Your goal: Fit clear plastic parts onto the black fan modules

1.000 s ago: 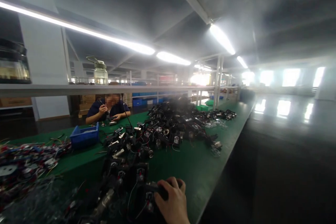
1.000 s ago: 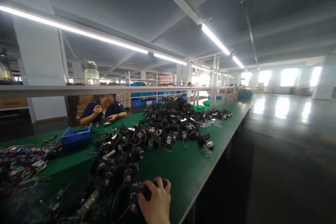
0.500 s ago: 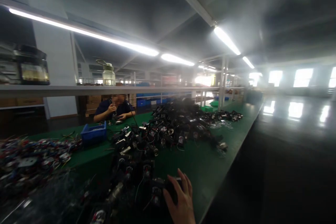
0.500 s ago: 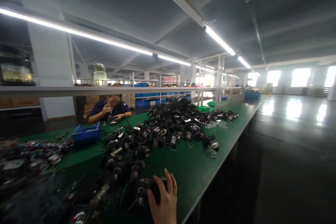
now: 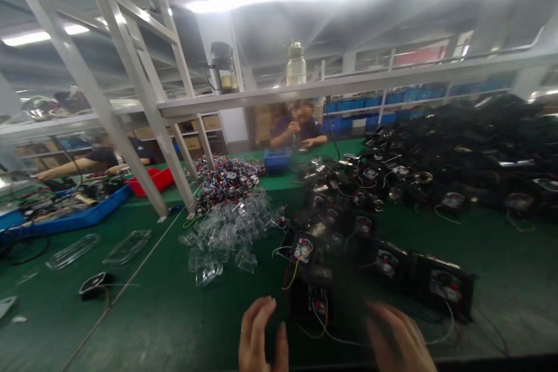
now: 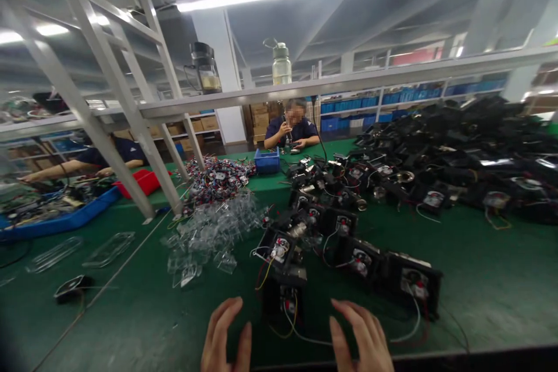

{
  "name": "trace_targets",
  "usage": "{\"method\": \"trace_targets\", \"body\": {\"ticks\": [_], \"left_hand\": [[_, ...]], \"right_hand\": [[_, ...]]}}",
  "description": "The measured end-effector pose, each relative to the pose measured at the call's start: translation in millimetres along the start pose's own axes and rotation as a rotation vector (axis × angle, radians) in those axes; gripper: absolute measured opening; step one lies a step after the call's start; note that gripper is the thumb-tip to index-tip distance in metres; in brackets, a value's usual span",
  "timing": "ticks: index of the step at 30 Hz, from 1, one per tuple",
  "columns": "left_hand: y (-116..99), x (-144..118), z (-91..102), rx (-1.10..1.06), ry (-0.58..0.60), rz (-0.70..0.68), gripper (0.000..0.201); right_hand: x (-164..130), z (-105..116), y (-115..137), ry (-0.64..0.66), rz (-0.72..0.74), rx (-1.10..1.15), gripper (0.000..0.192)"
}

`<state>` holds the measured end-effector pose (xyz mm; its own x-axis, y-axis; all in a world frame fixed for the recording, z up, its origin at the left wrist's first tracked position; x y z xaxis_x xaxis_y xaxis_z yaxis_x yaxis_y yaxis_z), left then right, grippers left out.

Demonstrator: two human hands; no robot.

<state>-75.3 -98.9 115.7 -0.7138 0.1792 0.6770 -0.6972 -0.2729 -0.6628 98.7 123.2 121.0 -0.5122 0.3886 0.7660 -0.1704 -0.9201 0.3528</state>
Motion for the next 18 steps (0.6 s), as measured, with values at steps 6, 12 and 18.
{"method": "trace_targets", "body": {"ticks": [6,12,18], "left_hand": [[23,23,-27.4,-0.036,0.371,0.137,0.034],[23,16,-49.1,0.012,0.514,0.190,0.043],[25,13,-49.6,0.018,0.548,0.174,0.043]], "right_hand": [[-2,-63,3,0.242,-0.147,0.111,0.037],[5,-71,0,0.323,-0.223,0.129,0.042],[7,-65,12,0.295,-0.136,0.096,0.037]]}}
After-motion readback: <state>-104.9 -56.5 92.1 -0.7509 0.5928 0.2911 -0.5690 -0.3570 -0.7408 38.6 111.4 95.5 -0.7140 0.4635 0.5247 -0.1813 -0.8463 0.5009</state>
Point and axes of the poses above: each hand's wrist, its own x-axis towards the middle knuckle, its own z-axis out of the back of the hand, y = z × x, the point moved 9 cm from there along x, towards the middle knuckle, and after that the axes turned 7 degrees about z, right-handed, at the moved point
